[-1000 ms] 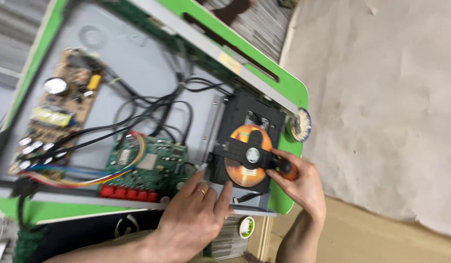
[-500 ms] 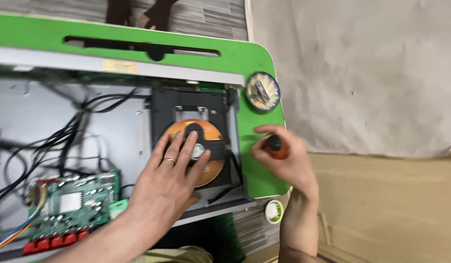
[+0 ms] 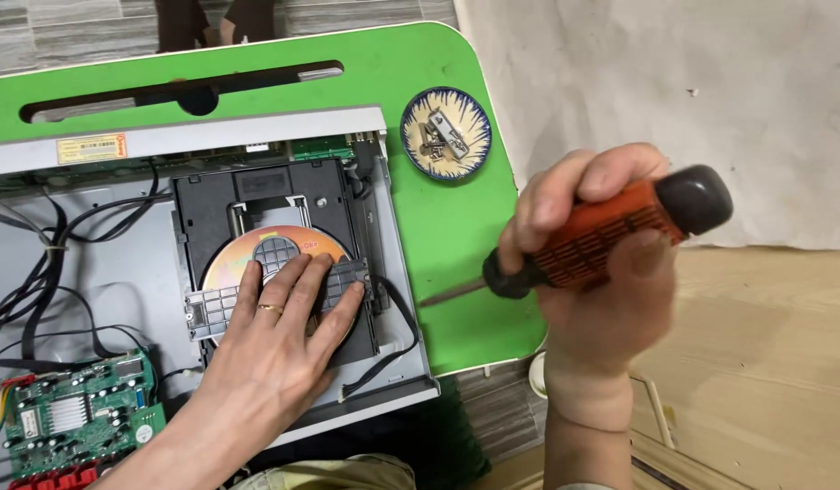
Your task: Using a screwdriver to remove screws and then extracting the DVD drive from an electronic device.
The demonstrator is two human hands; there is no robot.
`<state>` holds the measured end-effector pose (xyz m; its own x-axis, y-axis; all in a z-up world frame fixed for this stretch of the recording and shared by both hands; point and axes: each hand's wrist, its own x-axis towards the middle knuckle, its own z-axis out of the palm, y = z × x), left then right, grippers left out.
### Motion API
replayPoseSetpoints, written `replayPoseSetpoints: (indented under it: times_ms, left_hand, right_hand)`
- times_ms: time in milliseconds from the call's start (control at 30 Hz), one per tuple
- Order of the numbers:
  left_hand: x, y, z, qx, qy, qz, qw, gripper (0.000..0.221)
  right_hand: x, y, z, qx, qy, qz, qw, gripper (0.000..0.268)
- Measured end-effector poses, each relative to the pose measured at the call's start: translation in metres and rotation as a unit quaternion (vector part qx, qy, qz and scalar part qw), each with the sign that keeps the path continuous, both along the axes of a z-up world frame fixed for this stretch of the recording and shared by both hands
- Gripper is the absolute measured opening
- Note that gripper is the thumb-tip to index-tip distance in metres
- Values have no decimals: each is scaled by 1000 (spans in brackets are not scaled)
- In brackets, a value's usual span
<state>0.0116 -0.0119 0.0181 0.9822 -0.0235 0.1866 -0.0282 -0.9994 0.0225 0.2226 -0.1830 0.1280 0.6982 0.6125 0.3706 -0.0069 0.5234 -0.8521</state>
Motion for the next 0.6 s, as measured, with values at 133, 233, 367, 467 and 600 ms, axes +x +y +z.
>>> replayPoseSetpoints:
  times_ms: [133,233,367,467,600]
  left_hand:
    - [-2,1,10,-31,-14,6,999,104]
    - [-5,2,8,-59,-24,5,998,104]
    - [-6,3,7,-68,-26,0,997,107]
    - [-6,3,6,-66,-33,3,997,108]
    - [-7,2,5,-61,-44,11,997,112]
  right_hand:
    - [-8,21,-6,-5,-81,-15,997,32]
    - [-13,34,-10,21,-136,-49,989,40]
    - [-16,47,-3,45,-148,-37,987,26]
    - [-10,42,14,-152,-259,-57,952,29]
    - [22,53,-39,-567,-321,22,758,25]
